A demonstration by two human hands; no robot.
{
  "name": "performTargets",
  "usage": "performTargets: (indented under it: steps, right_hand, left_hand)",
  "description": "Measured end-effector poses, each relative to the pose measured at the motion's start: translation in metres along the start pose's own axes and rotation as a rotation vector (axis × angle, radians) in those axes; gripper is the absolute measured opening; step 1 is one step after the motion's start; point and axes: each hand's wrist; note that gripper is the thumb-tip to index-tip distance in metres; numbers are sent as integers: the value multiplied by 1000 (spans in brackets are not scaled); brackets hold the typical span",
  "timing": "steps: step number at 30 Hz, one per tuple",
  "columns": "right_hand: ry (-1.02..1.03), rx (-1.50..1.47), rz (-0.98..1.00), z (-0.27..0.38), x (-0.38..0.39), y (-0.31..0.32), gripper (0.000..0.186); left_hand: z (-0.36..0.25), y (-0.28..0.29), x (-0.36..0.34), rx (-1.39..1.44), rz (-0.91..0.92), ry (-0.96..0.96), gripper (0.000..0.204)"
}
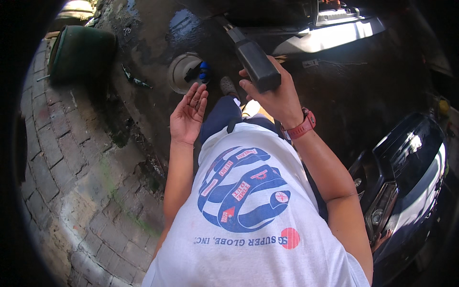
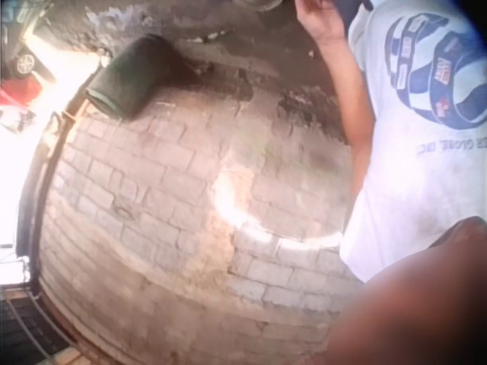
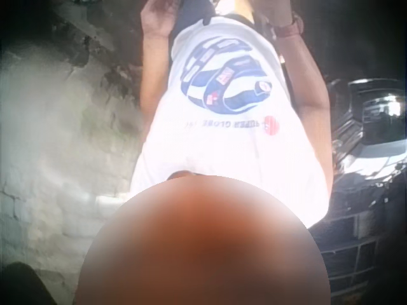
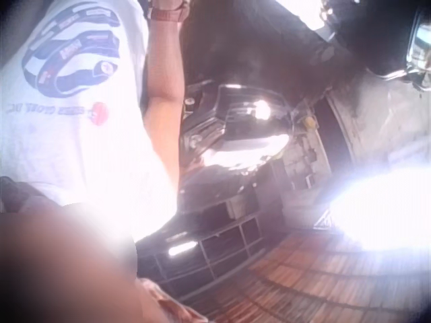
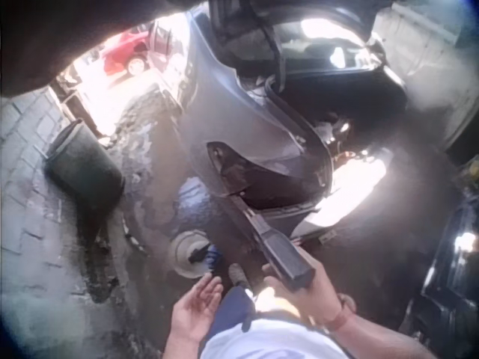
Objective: The person adjusts the head-mounted camera, then walks to a garage and uses a heat gun on the rear bumper of a dark car. They later pick up an angle grinder and plug it in while another person works nearby.
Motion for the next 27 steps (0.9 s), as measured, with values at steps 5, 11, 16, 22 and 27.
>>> performTargets:
  steps: [5,11,16,22,27]
  right_hand:
    - [304,126,-122,-17,32,-31,58]
    - [296,177,-130,-11,27,-20,60]
    - [280,215,-97,-11,29,0,66]
    - [245,99,-182,-19,37,9,57]
    - [340,134,-312,-22,44,3,54]
  left_hand:
    - [15,-78,-9,-73,86,151,49]
    - [33,-90,-20,-129,216,288,48]
    - [49,-102,-26,-191,280,296,43]
    - [69,-117,-26,-205,250,288,46]
    - [73,-117,-23,-196,193,257,44]
Point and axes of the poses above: each hand's wrist, its own x-axis away from the middle knuckle, its own y-axis out of the back of the hand, z = x × y, and after that the axes turned 2 degrees about -z, right-handed
